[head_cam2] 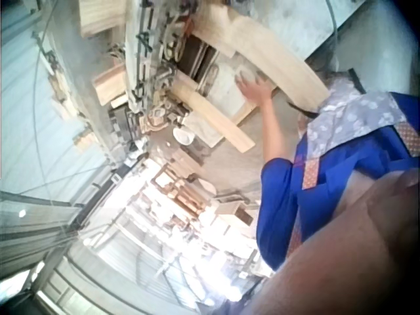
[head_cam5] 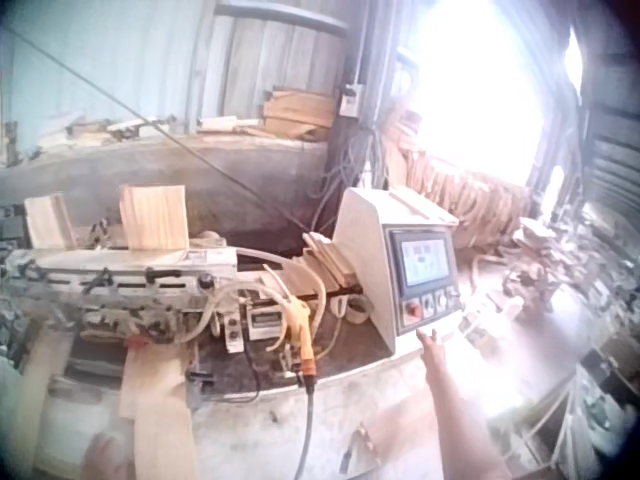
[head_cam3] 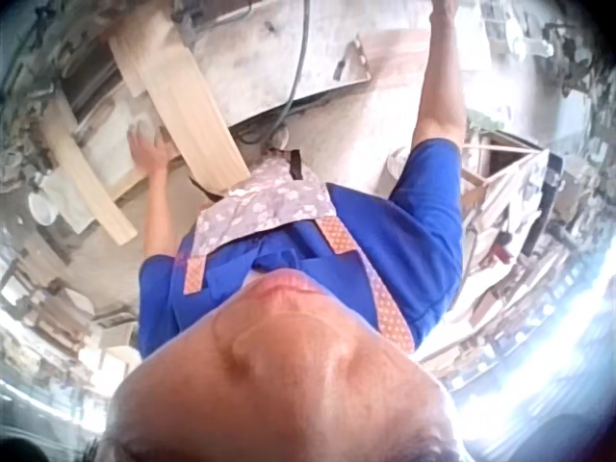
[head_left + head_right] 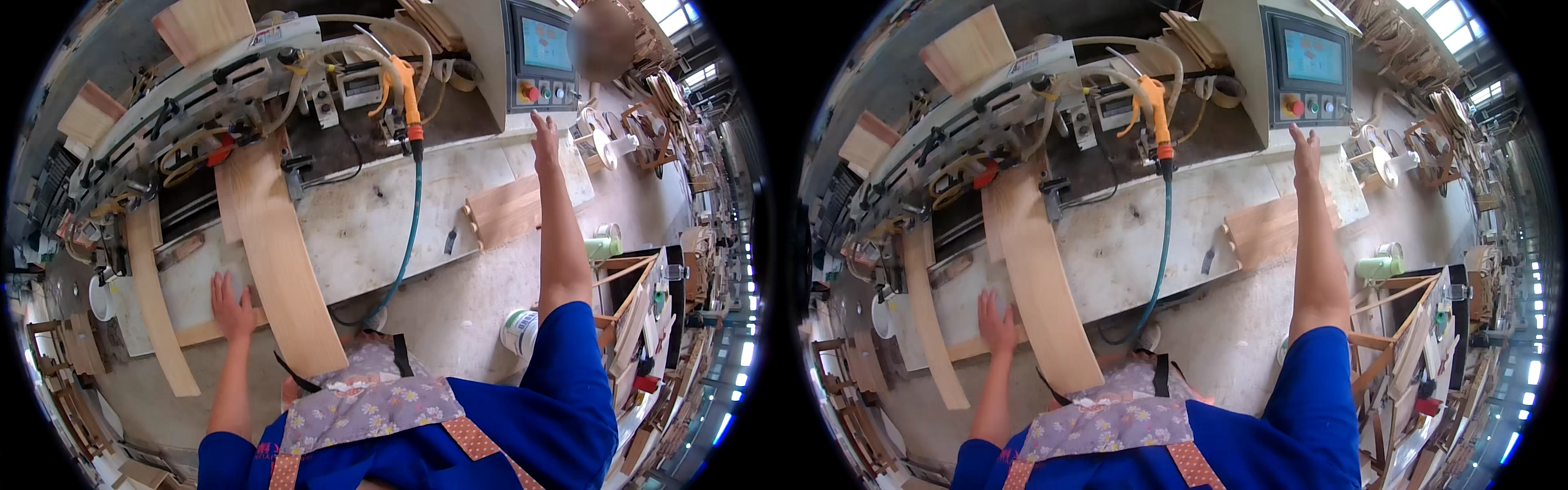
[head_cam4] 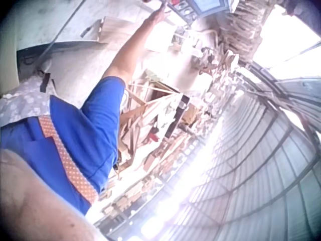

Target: The person places wood panels into a woodworking machine, uses a compressed air tool to clean the machine and panels, and handles several wooden boards one by one.

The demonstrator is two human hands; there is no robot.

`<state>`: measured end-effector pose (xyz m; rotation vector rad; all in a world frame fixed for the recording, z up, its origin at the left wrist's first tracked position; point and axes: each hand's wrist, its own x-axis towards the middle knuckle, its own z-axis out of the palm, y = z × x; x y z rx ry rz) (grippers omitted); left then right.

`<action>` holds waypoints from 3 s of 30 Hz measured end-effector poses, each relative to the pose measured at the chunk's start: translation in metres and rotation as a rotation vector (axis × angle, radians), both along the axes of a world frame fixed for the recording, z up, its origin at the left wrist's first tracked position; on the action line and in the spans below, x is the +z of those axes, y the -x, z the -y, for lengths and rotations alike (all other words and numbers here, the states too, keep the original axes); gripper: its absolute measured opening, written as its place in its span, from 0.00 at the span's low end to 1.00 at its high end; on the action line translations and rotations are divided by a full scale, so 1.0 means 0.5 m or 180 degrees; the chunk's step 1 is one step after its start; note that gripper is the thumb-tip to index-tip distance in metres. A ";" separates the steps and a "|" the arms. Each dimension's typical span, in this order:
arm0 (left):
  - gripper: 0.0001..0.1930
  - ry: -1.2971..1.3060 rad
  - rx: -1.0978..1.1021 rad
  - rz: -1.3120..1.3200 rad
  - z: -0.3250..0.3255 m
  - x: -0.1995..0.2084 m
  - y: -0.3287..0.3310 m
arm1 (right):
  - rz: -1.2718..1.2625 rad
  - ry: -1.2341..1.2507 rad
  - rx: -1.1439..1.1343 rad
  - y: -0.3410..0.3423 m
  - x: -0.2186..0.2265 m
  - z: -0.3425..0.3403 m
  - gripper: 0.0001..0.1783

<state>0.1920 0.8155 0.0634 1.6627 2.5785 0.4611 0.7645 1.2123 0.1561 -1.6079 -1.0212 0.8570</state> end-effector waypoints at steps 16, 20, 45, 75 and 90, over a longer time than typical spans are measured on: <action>0.30 0.0268 0.0071 0.0037 0.003 0.012 -0.003 | 0.1895 -0.0042 -0.0475 -0.041 -0.066 -0.269 0.53; 0.30 0.0254 0.0024 0.0110 0.009 -0.002 0.003 | 0.2099 -0.0051 -0.0817 -0.065 -0.087 -0.284 0.52; 0.29 0.0391 -0.0137 -0.0232 0.016 -0.026 0.034 | -0.0394 0.0345 0.1143 0.405 -0.099 0.543 0.15; 0.26 0.0186 -0.0521 -0.0049 0.095 -0.039 0.262 | 0.2630 0.0886 0.1456 0.616 -0.192 0.618 0.40; 0.26 0.0255 -0.0397 -0.0207 0.096 -0.008 0.230 | 0.3403 0.0702 0.0329 0.692 -0.207 0.594 0.40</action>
